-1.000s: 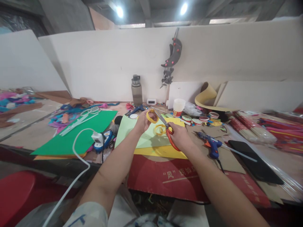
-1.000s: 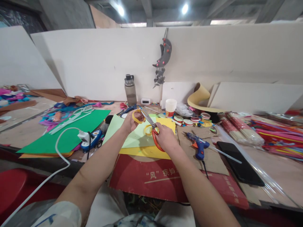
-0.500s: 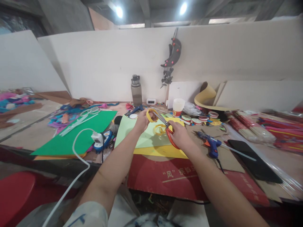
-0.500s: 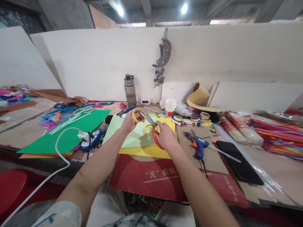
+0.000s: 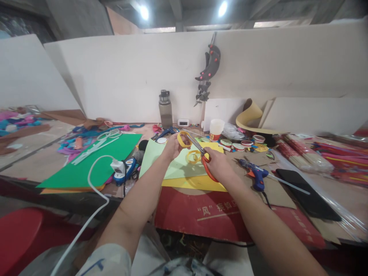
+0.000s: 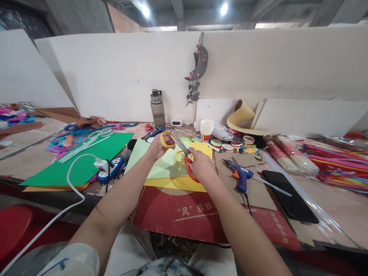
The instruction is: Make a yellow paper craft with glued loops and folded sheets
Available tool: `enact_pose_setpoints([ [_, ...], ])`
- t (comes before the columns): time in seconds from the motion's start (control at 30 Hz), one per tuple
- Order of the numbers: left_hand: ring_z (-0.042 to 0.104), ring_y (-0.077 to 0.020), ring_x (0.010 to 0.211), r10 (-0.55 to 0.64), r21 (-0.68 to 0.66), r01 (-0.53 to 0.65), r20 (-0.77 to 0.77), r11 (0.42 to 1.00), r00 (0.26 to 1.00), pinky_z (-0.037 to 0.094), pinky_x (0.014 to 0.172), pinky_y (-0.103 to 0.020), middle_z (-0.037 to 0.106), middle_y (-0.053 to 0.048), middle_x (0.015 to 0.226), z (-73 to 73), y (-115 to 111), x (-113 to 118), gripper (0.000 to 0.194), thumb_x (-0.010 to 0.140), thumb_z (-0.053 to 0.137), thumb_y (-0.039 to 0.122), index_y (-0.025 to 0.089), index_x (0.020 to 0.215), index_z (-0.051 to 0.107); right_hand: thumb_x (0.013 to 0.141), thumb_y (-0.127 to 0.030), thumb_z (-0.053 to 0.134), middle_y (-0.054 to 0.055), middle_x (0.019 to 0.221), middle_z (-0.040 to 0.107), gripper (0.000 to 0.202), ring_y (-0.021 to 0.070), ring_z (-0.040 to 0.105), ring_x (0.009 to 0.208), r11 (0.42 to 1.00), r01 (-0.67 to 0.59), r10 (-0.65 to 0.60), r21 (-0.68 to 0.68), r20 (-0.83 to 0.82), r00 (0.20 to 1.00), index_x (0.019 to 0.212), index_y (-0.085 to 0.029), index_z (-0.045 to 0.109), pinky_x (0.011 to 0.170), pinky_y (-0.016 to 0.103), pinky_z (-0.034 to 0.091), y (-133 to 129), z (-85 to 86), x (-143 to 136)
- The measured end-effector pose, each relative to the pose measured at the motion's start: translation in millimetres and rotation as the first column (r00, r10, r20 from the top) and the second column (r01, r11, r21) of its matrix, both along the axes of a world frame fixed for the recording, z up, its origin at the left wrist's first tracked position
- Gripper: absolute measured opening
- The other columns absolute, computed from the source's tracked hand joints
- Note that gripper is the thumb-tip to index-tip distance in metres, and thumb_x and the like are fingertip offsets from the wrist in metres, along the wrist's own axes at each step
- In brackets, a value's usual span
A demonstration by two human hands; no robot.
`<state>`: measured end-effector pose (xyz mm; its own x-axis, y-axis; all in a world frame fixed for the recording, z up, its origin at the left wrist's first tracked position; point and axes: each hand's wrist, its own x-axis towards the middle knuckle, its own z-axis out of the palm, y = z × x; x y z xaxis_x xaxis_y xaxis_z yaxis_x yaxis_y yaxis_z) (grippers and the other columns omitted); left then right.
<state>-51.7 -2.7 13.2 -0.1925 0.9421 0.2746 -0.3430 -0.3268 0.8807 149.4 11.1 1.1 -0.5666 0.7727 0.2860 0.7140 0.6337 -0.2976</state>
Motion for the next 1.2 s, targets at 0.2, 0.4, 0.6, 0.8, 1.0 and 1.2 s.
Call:
enact_pose_setpoints([
  [0.2,0.058,-0.0115,0.052,0.087,0.059,-0.087,-0.002,0.994,0.996,0.05,0.052,-0.026,0.057,0.003,0.063,2.1,-2,1,0.031,0.065,0.077,0.027,0.015,0.082,0.054,0.091,-0.029,0.048,0.009,0.101,0.072,0.027,0.0223,0.065,0.092,1.0,0.016,-0.017,0.007,0.02,1.0,0.116,-0.022,0.058,0.074,0.027,0.04,-2,0.7,-1],
  [0.4,0.058,-0.011,0.055,0.136,0.062,-0.134,-0.032,0.989,0.99,0.051,0.053,-0.026,0.059,0.002,0.065,7.1,-7,3,0.034,0.066,0.08,0.033,0.015,0.082,0.056,0.091,-0.027,0.048,0.009,0.097,0.072,0.026,0.0221,0.065,0.089,1.0,0.028,-0.028,0.006,0.036,0.999,0.114,-0.023,0.06,0.071,0.027,0.039,-2,0.3,-1],
  [0.6,0.055,-0.0106,0.052,0.119,0.088,-0.118,-0.009,0.989,0.993,0.05,0.053,-0.027,0.054,0.003,0.06,7.0,-6,5,0.034,0.064,0.08,0.034,0.015,0.079,0.056,0.09,-0.027,0.05,0.009,0.1,0.068,0.03,0.0219,0.063,0.091,0.999,0.036,-0.036,0.011,0.013,0.999,0.119,-0.023,0.057,0.072,0.027,0.039,-4,0.3,-2],
  [0.8,0.055,-0.0104,0.052,0.027,0.103,-0.023,-0.032,0.994,0.999,0.048,0.053,-0.025,0.053,0.003,0.059,-0.2,-4,11,0.029,0.067,0.078,0.029,0.015,0.076,0.054,0.091,-0.029,0.049,0.01,0.105,0.064,0.032,0.0224,0.061,0.092,0.999,0.044,-0.044,0.001,0.003,0.999,0.122,-0.022,0.054,0.073,0.028,0.04,-4,0.9,-2],
  [1.0,0.057,-0.011,0.054,0.021,0.098,-0.022,0.012,0.995,1.0,0.051,0.055,-0.027,0.055,0.003,0.061,-8.6,0,9,0.028,0.069,0.077,0.029,0.015,0.077,0.054,0.093,-0.028,0.046,0.01,0.104,0.064,0.029,0.0223,0.062,0.092,0.996,0.086,-0.087,0.015,0.078,0.993,0.121,-0.022,0.054,0.073,0.029,0.039,-7,5.2,-3],
  [1.2,0.058,-0.0109,0.058,0.079,0.045,-0.079,-0.003,0.996,0.997,0.05,0.055,-0.025,0.057,0.002,0.066,-6.2,-2,11,0.027,0.065,0.077,0.026,0.015,0.079,0.057,0.095,-0.029,0.044,0.011,0.106,0.065,0.031,0.0236,0.062,0.093,0.995,0.096,-0.098,0.025,0.105,0.99,0.123,-0.022,0.053,0.072,0.03,0.039,-10,5.7,-4],
])
